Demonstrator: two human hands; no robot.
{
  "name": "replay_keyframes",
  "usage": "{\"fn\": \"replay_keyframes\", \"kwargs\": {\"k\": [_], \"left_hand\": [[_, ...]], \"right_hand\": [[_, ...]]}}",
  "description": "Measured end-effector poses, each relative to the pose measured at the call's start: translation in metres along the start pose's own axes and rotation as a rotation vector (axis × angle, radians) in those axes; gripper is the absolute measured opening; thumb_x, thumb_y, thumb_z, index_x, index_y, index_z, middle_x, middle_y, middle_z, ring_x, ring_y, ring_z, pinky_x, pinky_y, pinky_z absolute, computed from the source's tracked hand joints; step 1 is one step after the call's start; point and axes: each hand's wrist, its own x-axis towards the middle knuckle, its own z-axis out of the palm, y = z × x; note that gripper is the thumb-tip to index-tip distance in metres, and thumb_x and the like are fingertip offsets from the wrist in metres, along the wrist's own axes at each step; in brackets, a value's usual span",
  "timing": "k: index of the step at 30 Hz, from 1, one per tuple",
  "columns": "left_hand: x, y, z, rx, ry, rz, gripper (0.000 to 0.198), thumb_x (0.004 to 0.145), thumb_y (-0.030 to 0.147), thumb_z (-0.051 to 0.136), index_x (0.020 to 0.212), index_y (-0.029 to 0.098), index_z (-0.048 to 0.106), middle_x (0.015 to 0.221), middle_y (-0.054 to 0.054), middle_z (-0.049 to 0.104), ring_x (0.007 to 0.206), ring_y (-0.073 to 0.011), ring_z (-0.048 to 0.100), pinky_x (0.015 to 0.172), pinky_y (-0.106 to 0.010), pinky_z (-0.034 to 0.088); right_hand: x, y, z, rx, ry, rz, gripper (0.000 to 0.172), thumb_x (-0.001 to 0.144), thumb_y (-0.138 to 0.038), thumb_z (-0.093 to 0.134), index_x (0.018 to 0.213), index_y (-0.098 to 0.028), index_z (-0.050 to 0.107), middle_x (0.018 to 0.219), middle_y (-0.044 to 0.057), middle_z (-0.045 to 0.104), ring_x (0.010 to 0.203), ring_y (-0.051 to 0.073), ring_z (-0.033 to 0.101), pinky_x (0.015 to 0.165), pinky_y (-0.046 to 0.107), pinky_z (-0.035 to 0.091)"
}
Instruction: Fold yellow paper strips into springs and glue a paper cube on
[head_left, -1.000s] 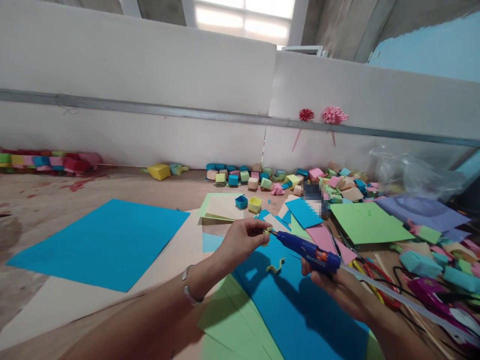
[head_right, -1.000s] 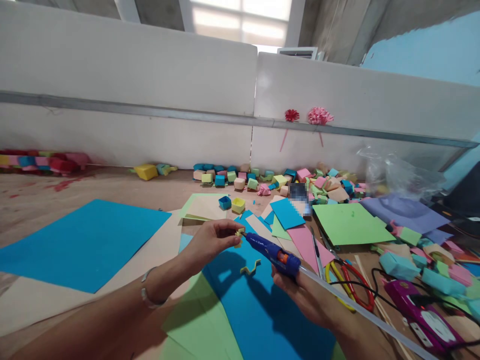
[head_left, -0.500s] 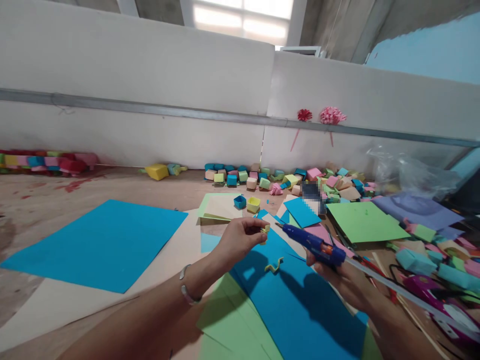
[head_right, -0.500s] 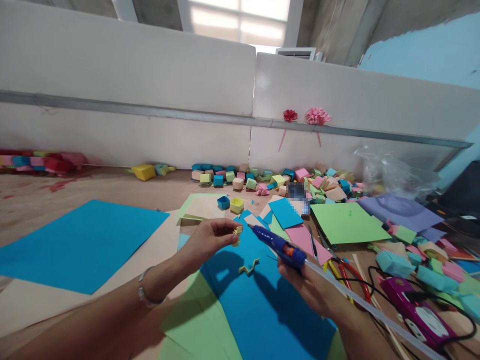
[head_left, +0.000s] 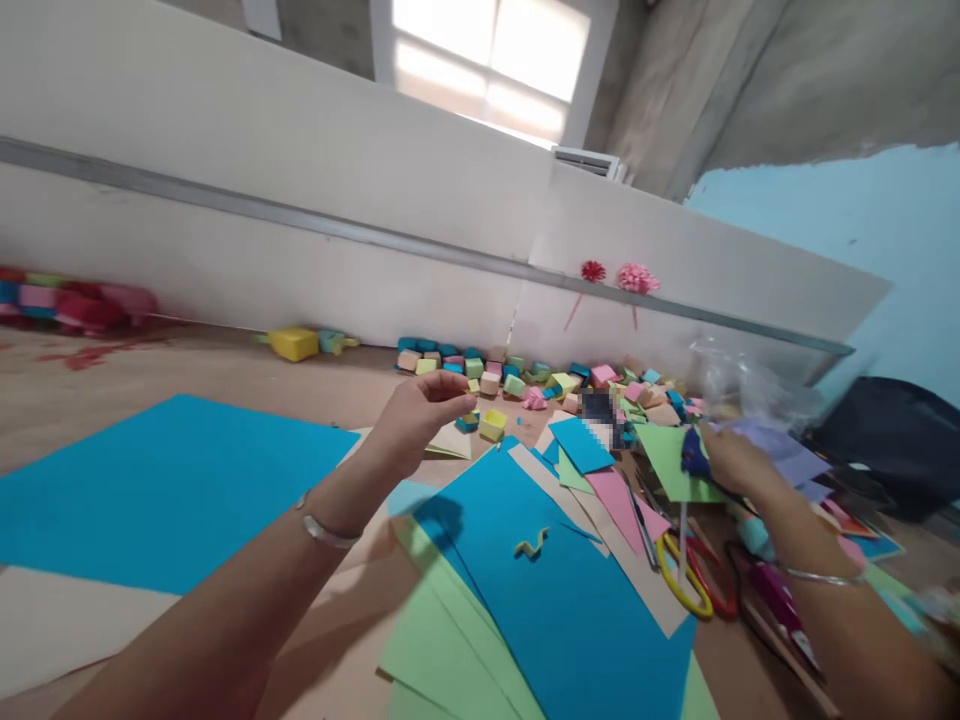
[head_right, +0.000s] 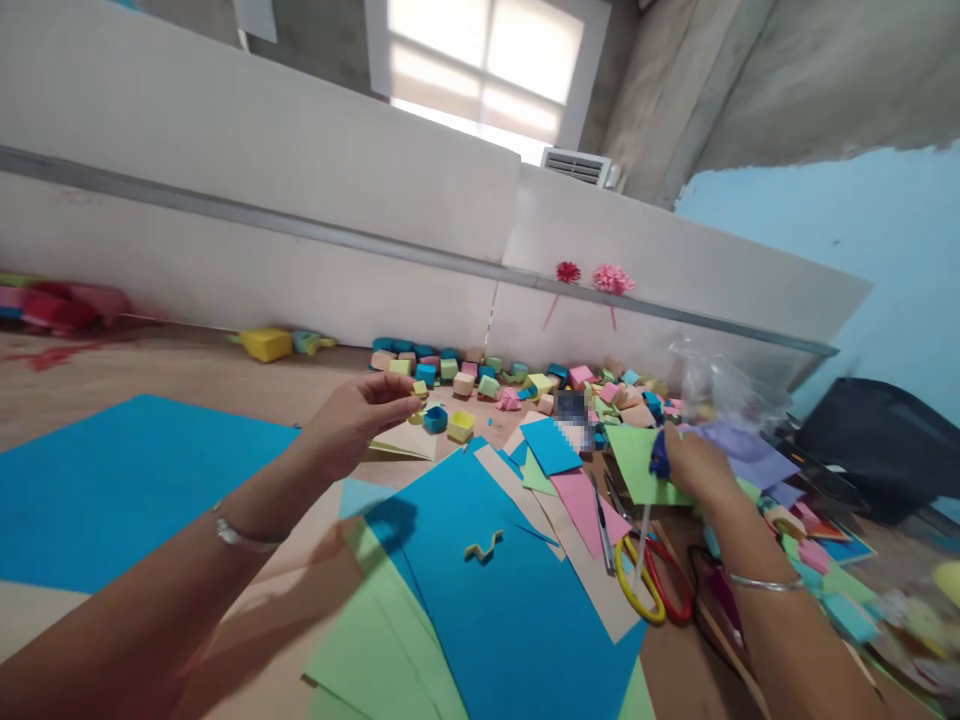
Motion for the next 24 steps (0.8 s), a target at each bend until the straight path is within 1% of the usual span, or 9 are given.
{"fn": "replay_keyframes", "kwargs": {"k": [2,5,8,9,10,13,17,20,24], "left_hand": [[0.003,0.003,-0.004,-0.020,0.029,0.049,0.037,0.052,0.028,0.086,0.078,0.014,0.064,0.075,0.000,0.064,0.070,-0.0112,0.061,0.067,-0.022,0.048],[0.006,-0.003,-0.007,0.043,0.040,0.132,0.033,0.057,0.030,0.082,0.079,0.013,0.063,0.075,-0.001,0.065,0.073,-0.0141,0.064,0.067,-0.024,0.050],[0.010,-0.017,-0.008,0.320,0.044,0.248,0.025,0.068,0.031,0.072,0.084,0.014,0.064,0.079,-0.003,0.067,0.070,-0.0150,0.065,0.064,-0.026,0.052],[0.012,-0.022,-0.009,0.373,0.051,0.265,0.022,0.069,0.029,0.070,0.084,0.014,0.064,0.079,-0.004,0.068,0.069,-0.0153,0.065,0.062,-0.026,0.052],[0.014,-0.028,-0.010,0.413,0.047,0.274,0.019,0.069,0.025,0.070,0.083,0.014,0.065,0.080,-0.004,0.068,0.069,-0.0159,0.066,0.062,-0.026,0.053],[0.019,-0.043,-0.013,0.538,0.042,0.313,0.013,0.070,0.014,0.066,0.083,0.014,0.067,0.080,-0.005,0.070,0.070,-0.0164,0.066,0.066,-0.028,0.053],[0.017,-0.053,-0.010,0.715,0.003,0.406,0.018,0.072,0.008,0.063,0.086,0.017,0.068,0.086,-0.005,0.069,0.075,-0.0169,0.063,0.071,-0.030,0.051],[0.007,-0.055,-0.001,0.828,-0.097,0.484,0.023,0.074,0.004,0.061,0.090,0.019,0.069,0.094,-0.005,0.067,0.083,-0.0179,0.061,0.075,-0.031,0.048],[-0.006,-0.058,0.011,1.037,-0.300,0.632,0.023,0.080,0.004,0.058,0.095,0.018,0.069,0.098,-0.008,0.064,0.088,-0.0205,0.059,0.076,-0.031,0.046]], "right_hand": [[0.022,-0.041,0.007,0.098,0.008,-0.095,0.023,0.081,-0.015,0.055,0.103,-0.014,0.063,0.100,0.017,0.066,0.095,0.027,0.062,0.080,0.034,0.043],[0.052,-0.126,0.041,0.260,-0.011,-0.220,0.017,0.085,-0.028,0.058,0.097,-0.019,0.063,0.103,0.010,0.065,0.099,0.022,0.059,0.084,0.030,0.043],[0.068,-0.202,0.087,0.374,-0.022,-0.230,0.050,0.066,-0.041,0.077,0.105,-0.015,0.061,0.107,0.013,0.062,0.101,0.027,0.057,0.085,0.035,0.044],[0.070,-0.218,0.100,0.407,-0.026,-0.224,0.053,0.061,-0.040,0.080,0.103,-0.013,0.061,0.107,0.014,0.061,0.103,0.029,0.056,0.086,0.037,0.044],[0.072,-0.230,0.110,0.441,-0.032,-0.221,0.050,0.057,-0.037,0.082,0.097,-0.013,0.062,0.104,0.013,0.062,0.102,0.029,0.056,0.085,0.037,0.044],[0.073,-0.241,0.126,0.561,-0.041,-0.235,0.034,0.057,-0.025,0.080,0.084,-0.016,0.062,0.101,0.011,0.062,0.101,0.027,0.056,0.086,0.036,0.045],[0.065,-0.225,0.117,0.754,-0.065,-0.246,0.033,0.062,-0.013,0.069,0.093,-0.017,0.060,0.094,0.006,0.065,0.090,0.023,0.062,0.079,0.035,0.049],[0.046,-0.212,0.102,0.916,-0.097,-0.226,0.036,0.064,-0.012,0.064,0.099,-0.019,0.057,0.091,0.003,0.067,0.080,0.019,0.065,0.071,0.031,0.052],[0.016,-0.201,0.086,1.119,-0.139,-0.208,0.036,0.067,-0.014,0.061,0.102,-0.019,0.058,0.097,0.003,0.068,0.082,0.017,0.068,0.071,0.028,0.055]]}}
